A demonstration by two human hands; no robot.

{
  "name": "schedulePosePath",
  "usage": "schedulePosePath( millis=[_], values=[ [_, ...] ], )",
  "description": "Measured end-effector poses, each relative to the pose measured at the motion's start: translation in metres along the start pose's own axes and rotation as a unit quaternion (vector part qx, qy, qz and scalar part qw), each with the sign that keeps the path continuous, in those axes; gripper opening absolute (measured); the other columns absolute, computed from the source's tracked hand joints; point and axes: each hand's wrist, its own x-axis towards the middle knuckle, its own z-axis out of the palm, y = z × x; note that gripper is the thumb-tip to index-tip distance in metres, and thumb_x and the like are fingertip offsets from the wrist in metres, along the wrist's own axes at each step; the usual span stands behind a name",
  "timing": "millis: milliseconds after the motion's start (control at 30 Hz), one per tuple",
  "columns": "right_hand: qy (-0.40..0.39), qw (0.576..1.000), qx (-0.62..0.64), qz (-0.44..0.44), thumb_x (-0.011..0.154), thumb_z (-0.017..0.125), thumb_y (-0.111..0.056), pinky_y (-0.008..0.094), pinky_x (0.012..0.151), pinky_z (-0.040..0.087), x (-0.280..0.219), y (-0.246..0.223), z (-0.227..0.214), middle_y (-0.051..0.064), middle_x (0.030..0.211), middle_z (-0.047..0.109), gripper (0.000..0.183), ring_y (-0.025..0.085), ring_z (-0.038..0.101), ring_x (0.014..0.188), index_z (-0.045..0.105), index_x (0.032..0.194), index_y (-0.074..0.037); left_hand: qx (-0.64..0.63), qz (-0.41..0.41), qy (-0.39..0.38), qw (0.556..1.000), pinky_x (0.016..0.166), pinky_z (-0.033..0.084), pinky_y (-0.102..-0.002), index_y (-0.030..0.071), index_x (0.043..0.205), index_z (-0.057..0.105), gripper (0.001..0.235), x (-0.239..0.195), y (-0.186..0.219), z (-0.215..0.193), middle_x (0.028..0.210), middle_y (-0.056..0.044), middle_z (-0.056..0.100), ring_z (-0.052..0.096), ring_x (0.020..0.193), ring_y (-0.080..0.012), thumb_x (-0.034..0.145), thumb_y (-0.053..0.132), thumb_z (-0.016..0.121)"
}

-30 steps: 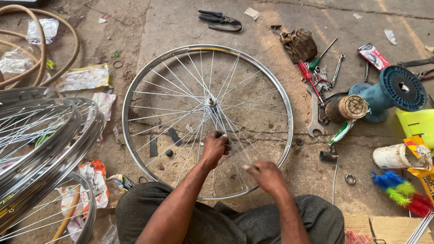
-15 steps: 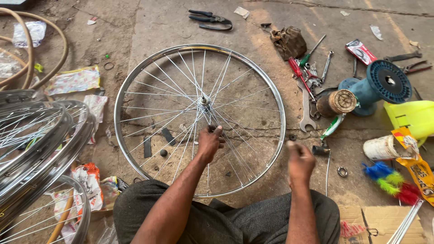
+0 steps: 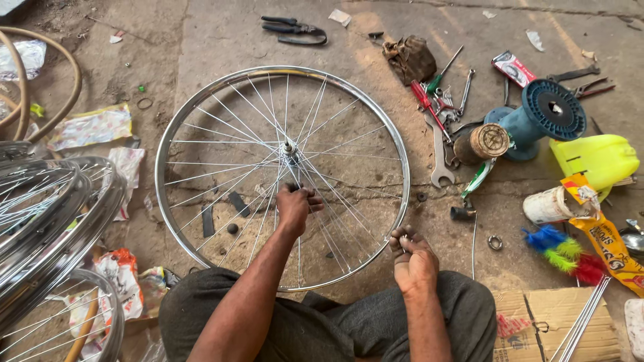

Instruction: The person sits on the ground and adjusts the spokes of a bicycle wheel using a spoke wrench. They tighten and loosen the nipples at the rim to true the wheel, rotating it periodically to check alignment.

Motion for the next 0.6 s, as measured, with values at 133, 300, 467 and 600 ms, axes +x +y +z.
schedulePosePath(
  millis=[133, 300, 467, 600],
  values=[
    [0.007, 1.000, -0.014, -0.016, 0.093, 0.054, 0.009, 0.034, 0.080, 0.061, -0.008, -0.004, 0.004, 0.015, 0.102, 0.071, 0.021, 0.026, 0.071, 0.092, 0.063, 0.109, -0.001, 0.043, 0.000, -0.008, 0.999, 0.054, 0.065, -0.036, -0.005, 0.117, 0.051, 0.030, -0.010, 0.006, 0.006, 0.090, -0.020, 0.066, 0.070, 0.063, -0.0241, 0.090, -0.001, 0.065],
    [0.000, 0.999, -0.034, -0.031, 0.096, 0.062, 0.001, 0.034, 0.074, 0.061, -0.015, 0.010, 0.008, 0.013, 0.098, 0.073, 0.014, 0.024, 0.072, 0.086, 0.065, 0.109, -0.003, 0.127, 0.025, 0.018, 0.991, 0.050, 0.061, -0.035, 0.000, 0.116, 0.051, 0.039, -0.015, 0.012, 0.018, 0.092, -0.016, 0.063, 0.065, 0.061, -0.0219, 0.085, 0.003, 0.075],
    [0.013, 0.999, -0.033, -0.020, 0.100, 0.061, -0.009, 0.034, 0.067, 0.059, -0.023, 0.019, 0.008, 0.011, 0.094, 0.072, 0.013, 0.022, 0.070, 0.080, 0.065, 0.112, -0.006, 0.037, 0.029, -0.004, 0.999, 0.047, 0.059, -0.035, -0.003, 0.121, 0.050, 0.032, -0.006, 0.008, 0.013, 0.091, -0.019, 0.063, 0.064, 0.060, -0.0235, 0.091, -0.001, 0.063],
    [0.040, 0.999, -0.031, -0.019, 0.101, 0.058, -0.010, 0.033, 0.069, 0.059, -0.027, 0.015, 0.011, 0.013, 0.095, 0.071, 0.017, 0.022, 0.069, 0.079, 0.066, 0.115, -0.002, 0.015, 0.008, -0.007, 1.000, 0.049, 0.059, -0.033, -0.004, 0.124, 0.057, 0.031, 0.007, -0.004, 0.010, 0.090, -0.017, 0.064, 0.064, 0.062, -0.0211, 0.093, -0.005, 0.057]
  ],
)
